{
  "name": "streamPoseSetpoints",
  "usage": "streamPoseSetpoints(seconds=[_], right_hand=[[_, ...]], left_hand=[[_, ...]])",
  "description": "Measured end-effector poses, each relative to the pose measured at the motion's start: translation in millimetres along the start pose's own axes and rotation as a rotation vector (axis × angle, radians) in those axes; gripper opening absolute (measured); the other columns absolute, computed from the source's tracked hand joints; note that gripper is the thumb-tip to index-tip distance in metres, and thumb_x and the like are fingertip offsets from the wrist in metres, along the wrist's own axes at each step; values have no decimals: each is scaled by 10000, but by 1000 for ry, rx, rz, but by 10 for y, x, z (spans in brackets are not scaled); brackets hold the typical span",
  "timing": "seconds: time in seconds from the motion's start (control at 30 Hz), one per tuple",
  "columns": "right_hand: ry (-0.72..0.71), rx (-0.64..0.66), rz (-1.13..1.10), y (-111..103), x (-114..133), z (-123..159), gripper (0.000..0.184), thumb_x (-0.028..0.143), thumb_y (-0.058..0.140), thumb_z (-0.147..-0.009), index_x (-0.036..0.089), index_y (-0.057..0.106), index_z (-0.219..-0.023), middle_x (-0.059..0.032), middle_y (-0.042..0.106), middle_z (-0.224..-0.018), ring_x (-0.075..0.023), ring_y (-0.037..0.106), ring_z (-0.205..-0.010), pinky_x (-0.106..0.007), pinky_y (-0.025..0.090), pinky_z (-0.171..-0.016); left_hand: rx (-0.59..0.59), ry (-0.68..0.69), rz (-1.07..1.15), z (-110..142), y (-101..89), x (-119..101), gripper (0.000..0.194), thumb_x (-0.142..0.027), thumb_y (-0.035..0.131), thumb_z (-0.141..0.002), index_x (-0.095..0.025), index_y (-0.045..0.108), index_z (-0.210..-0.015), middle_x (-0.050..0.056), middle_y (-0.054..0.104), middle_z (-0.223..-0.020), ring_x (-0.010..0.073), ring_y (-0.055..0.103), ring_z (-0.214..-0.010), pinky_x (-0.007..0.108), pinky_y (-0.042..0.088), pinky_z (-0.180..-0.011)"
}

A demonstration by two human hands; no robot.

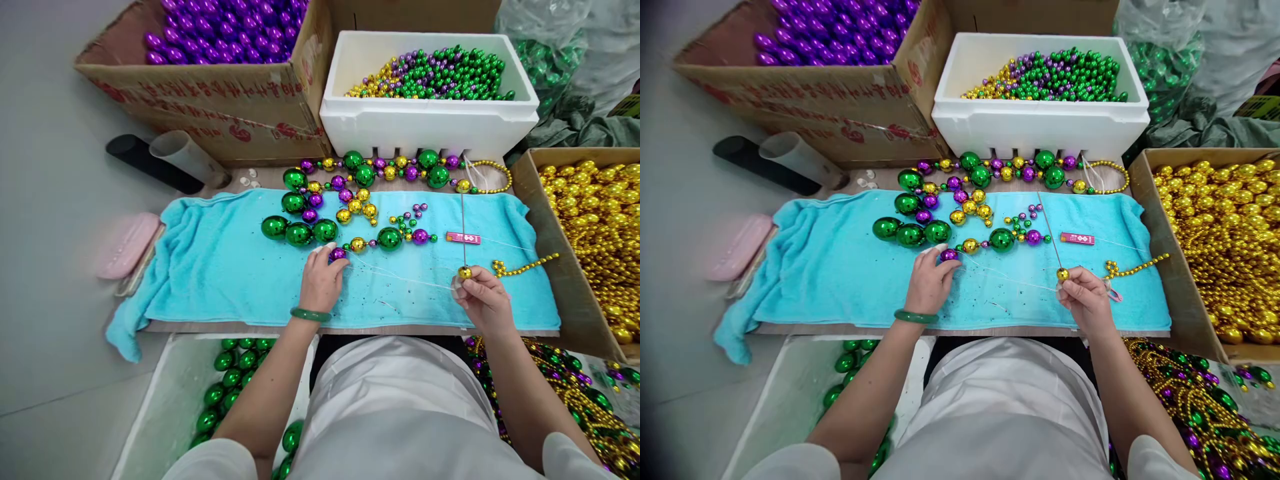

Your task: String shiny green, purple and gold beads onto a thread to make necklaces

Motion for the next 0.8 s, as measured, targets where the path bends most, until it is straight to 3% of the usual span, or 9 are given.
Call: streamPoseSetpoints(seconds=[0.47, 0.57, 0.8], right_hand=[[21, -32, -177, -38, -97, -132, 156, 272, 717, -720, 203, 595, -789, 23, 531, -603, -91, 476, -521, -196, 303, -420], [32, -21, -206, -22, -108, -140, 163, 270, 728, -712, 206, 596, -784, 25, 534, -596, -93, 475, -516, -193, 300, -414], [129, 29, -218, 156, -232, -97, 192, 277, 757, -670, 207, 605, -764, 23, 543, -587, -85, 452, -498, -184, 308, -400]], left_hand=[[-45, -28, 136, -54, 114, 87, 285, -199, 442, -875, -234, 716, -947, 94, 514, -1305, 273, 493, -1199, 480, 429, -1030], [-66, -46, 163, -67, 115, 71, 273, -222, 461, -878, -213, 666, -1058, 109, 504, -1319, 264, 490, -1226, 459, 419, -1053], [-79, -85, 164, -30, 71, 41, 443, -230, 482, -876, -164, 472, -1314, 147, 516, -1302, 269, 468, -1258, 461, 406, -1071]])
Point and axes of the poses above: each hand's wrist, its own z-axis away from the middle knuckle, its own y-axis out of the palm, x = y × z, the point moved 2 cm from there along -z, towards the middle knuckle
